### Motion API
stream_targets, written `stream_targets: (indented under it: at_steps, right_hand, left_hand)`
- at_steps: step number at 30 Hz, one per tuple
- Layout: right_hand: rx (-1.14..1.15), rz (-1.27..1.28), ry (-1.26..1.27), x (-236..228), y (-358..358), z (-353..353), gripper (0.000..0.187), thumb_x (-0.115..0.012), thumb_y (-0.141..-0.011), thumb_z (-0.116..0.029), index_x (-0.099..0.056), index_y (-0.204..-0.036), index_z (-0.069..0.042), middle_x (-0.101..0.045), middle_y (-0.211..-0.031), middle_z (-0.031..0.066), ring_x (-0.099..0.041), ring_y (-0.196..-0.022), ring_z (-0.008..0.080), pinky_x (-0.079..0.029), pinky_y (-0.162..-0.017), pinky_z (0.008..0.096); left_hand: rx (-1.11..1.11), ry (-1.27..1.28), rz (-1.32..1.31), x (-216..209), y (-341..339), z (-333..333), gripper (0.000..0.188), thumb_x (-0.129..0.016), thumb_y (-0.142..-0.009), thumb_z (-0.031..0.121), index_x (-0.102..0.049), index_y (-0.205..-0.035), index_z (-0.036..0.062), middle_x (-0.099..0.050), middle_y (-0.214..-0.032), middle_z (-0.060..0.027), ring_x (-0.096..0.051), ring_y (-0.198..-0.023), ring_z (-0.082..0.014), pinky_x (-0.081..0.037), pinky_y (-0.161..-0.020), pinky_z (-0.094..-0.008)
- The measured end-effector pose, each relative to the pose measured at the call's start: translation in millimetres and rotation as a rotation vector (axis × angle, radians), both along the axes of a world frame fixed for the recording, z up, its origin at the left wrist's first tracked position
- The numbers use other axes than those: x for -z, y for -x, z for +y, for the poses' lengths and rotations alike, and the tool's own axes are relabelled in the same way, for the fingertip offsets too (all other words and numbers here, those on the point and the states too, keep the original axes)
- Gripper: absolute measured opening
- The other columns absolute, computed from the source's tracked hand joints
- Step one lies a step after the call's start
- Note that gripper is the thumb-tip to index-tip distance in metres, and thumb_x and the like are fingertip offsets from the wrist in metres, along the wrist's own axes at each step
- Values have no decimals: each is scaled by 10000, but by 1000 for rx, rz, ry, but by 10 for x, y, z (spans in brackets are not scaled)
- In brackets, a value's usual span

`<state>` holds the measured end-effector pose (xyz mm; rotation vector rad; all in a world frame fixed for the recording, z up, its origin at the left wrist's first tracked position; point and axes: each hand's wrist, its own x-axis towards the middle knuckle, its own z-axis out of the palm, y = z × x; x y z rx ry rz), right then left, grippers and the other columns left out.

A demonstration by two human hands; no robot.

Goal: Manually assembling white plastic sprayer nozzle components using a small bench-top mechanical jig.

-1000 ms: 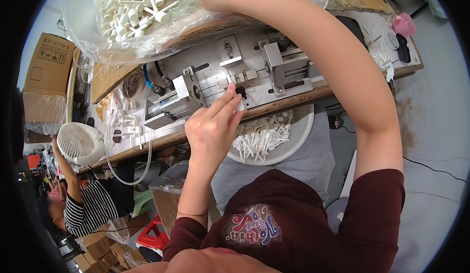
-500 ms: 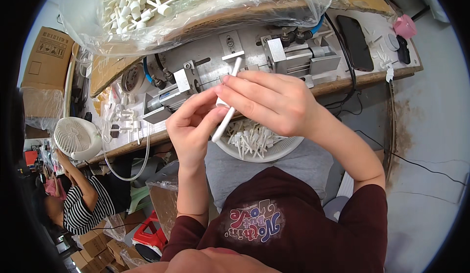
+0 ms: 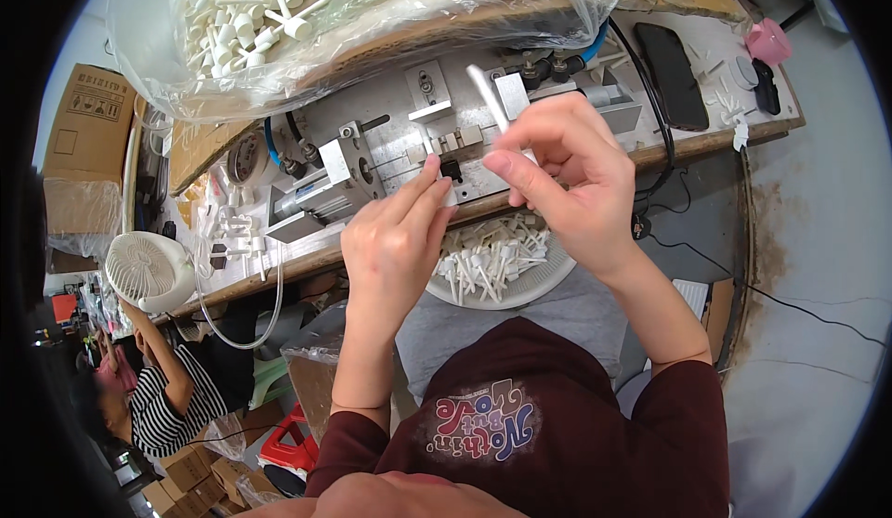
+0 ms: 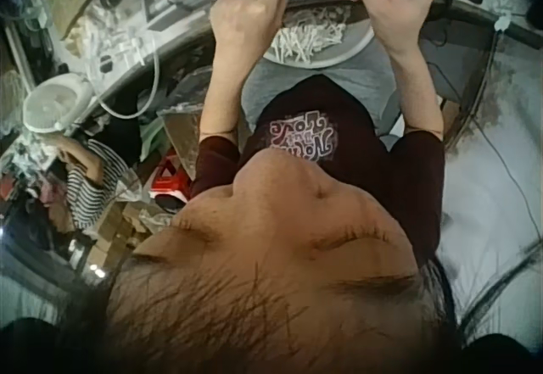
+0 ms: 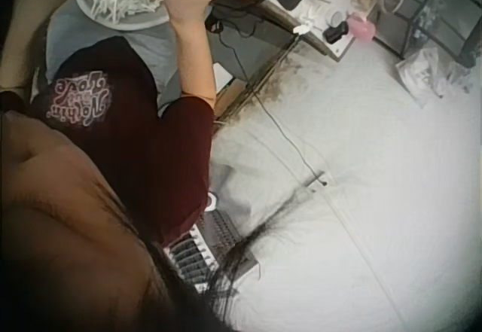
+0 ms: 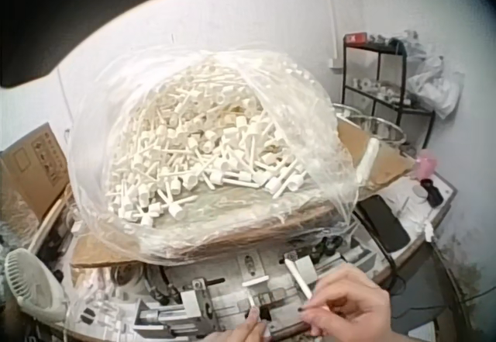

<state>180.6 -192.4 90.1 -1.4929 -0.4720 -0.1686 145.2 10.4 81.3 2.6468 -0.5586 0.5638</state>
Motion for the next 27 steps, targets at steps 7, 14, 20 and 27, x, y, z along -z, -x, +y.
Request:
stream_targets:
  at_steps: [7,14,20,27]
  right_hand:
    - [-21,158,-136,-172,79,103,298,-696,-853,80,-664,-1148,48,-579,-1114,109,-697,-931,182,-609,-790,255]
    - [58,-179,434,-27,165,22,311,-786,-794,-8,-688,-1089,12,-625,-1066,104,-684,-799,129,-565,-665,245]
    - [79,-452,655,78,185,144,277,-775,-779,-104,-665,-1014,-7,-655,-1137,131,-682,-879,271,-559,-764,357]
    - [125,-730,961,264,94,350,258,-759,-744,-101,-689,-978,-17,-683,-1229,137,-579,-591,128,-400,-516,261]
  left_hand:
    - [-5,-4,40,-13,-27,6,245,-781,-747,119,-734,-983,75,-718,-1158,-43,-636,-598,-213,-512,-580,-315]
    - [67,115,110,-140,-38,70,264,-806,-765,129,-738,-1012,63,-738,-1084,-70,-668,-622,-175,-528,-597,-270]
    - [-4,341,-365,-654,-456,347,188,-800,-798,152,-728,-943,57,-731,-876,-68,-647,-610,-207,-513,-578,-305]
    - [-370,-16,-301,-932,-1216,613,307,-759,-825,298,-737,-1006,50,-717,-952,-107,-675,-903,-287,-523,-780,-384]
